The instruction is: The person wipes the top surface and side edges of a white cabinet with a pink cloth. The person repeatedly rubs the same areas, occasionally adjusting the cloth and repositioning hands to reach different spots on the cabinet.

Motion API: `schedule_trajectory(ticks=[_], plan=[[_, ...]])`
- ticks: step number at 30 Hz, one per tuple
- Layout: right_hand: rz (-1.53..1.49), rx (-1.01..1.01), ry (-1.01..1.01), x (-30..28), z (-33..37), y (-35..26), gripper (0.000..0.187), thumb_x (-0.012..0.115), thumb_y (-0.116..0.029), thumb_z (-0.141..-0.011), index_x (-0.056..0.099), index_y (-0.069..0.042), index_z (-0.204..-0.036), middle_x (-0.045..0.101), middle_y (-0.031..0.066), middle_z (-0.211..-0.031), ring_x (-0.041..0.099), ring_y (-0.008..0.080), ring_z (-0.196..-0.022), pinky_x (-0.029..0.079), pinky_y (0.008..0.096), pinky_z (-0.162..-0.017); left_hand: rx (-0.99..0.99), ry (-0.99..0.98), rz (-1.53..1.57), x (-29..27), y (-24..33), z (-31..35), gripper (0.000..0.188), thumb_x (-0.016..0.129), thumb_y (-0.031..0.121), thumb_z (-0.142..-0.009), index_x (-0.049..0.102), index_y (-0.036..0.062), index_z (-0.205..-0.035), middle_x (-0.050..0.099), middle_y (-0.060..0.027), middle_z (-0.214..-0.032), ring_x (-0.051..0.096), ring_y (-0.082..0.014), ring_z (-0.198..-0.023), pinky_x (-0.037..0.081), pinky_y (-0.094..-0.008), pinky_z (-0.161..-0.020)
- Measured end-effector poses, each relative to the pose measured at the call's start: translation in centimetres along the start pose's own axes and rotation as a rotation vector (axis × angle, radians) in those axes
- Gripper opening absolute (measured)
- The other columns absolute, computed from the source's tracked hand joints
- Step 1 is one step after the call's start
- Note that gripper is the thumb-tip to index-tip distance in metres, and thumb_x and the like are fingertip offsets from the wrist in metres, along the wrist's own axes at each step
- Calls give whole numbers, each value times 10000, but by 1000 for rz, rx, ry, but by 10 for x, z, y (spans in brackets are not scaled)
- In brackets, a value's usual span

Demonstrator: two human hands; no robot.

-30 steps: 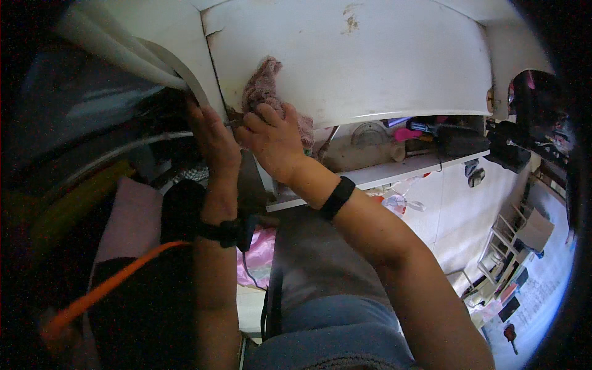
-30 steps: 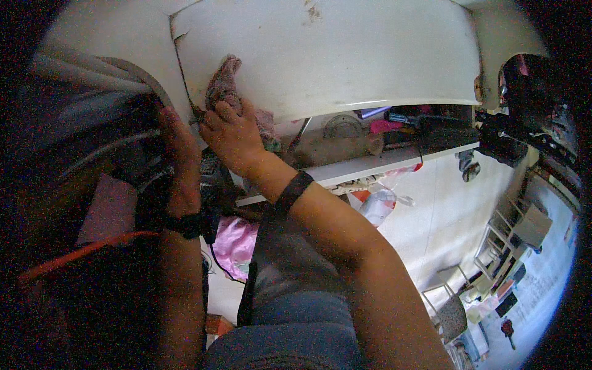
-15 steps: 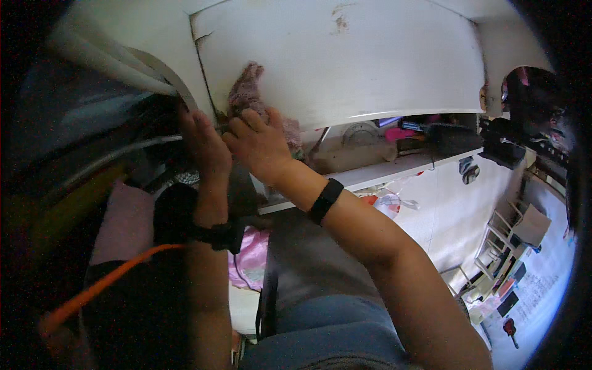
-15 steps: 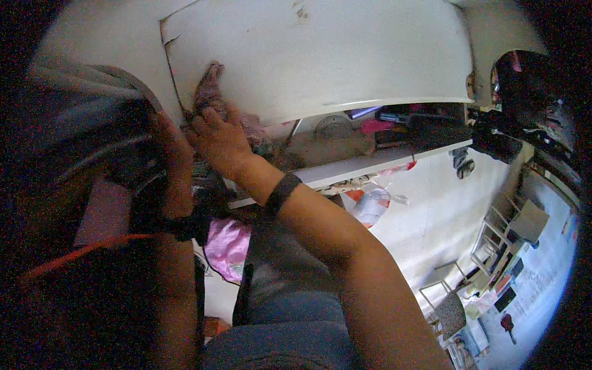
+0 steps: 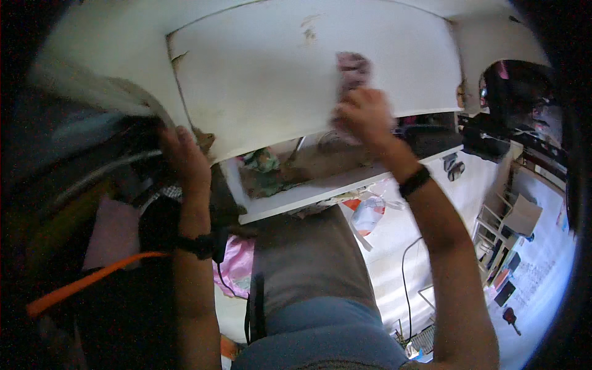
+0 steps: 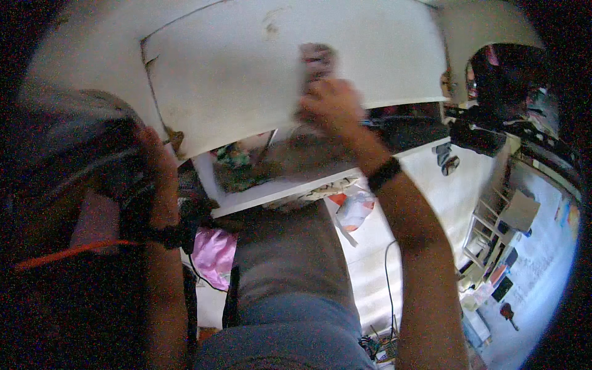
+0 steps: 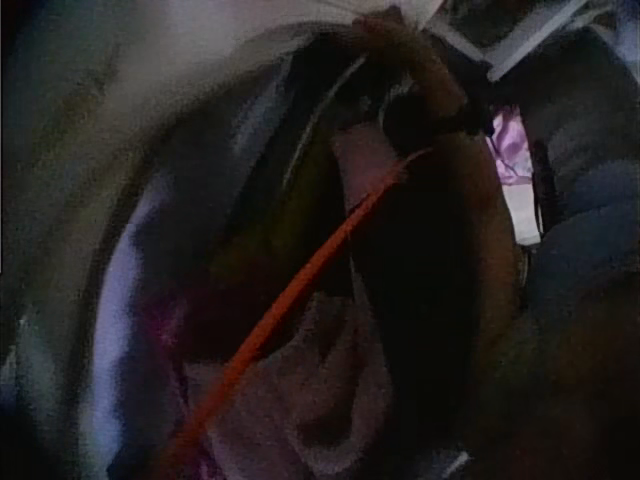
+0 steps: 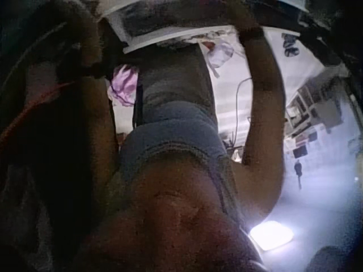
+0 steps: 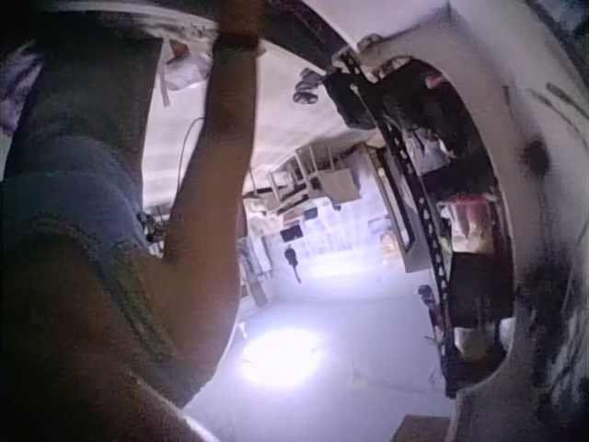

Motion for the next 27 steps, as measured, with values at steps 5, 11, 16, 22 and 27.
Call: schedule_trajectory(ticks=[5,11,16,22,27], plan=[[-199,-335,391,-10,-74,-167,181,634,-290,-763,638,-239,-936,554,-16,-1036,458,237,-1127,350,458,-961,71,-5,-84,-5,-4,-4,518,370,344,-1004,368,-50,-1341,458,-274,-1281,461,-400,-1173,362,-452,-990],[-38,-58,312,-19,-34,-28,233,668,-267,-731,649,-212,-957,566,28,-1010,538,269,-1001,426,447,-848,-1,28,-57,-11,-24,-7,554,455,310,-992,318,-39,-1400,446,-256,-1331,464,-377,-1205,359,-437,-1020],[20,814,501,-69,74,202,321,650,-255,-805,632,-127,-1099,544,156,-1245,449,377,-1198,387,484,-973,4,51,-205,-7,-20,-5,660,559,321,-957,265,-19,-1440,418,-238,-1388,432,-357,-1269,342,-416,-1065],[150,715,357,-48,8,130,855,562,-638,-775,474,2,-1334,379,203,-1454,291,346,-1374,178,454,-1151,-87,-10,-114,-7,-41,-13,740,602,341,-939,225,-16,-1465,377,-238,-1439,416,-345,-1297,339,-414,-1073],[-155,-81,484,-57,14,40,463,645,-224,-790,552,-100,-1226,521,105,-1322,441,310,-1269,328,485,-1077,32,-95,59,-5,-32,-14,752,604,344,-940,214,-19,-1471,332,-238,-1467,392,-341,-1314,324,-418,-1082]])
Point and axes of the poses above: each hand's wrist, its own z-axis away from the middle knuckle, its own x-axis out of the palm, y = z × x, the point moved 10 cm from there along -z, towards the middle knuckle
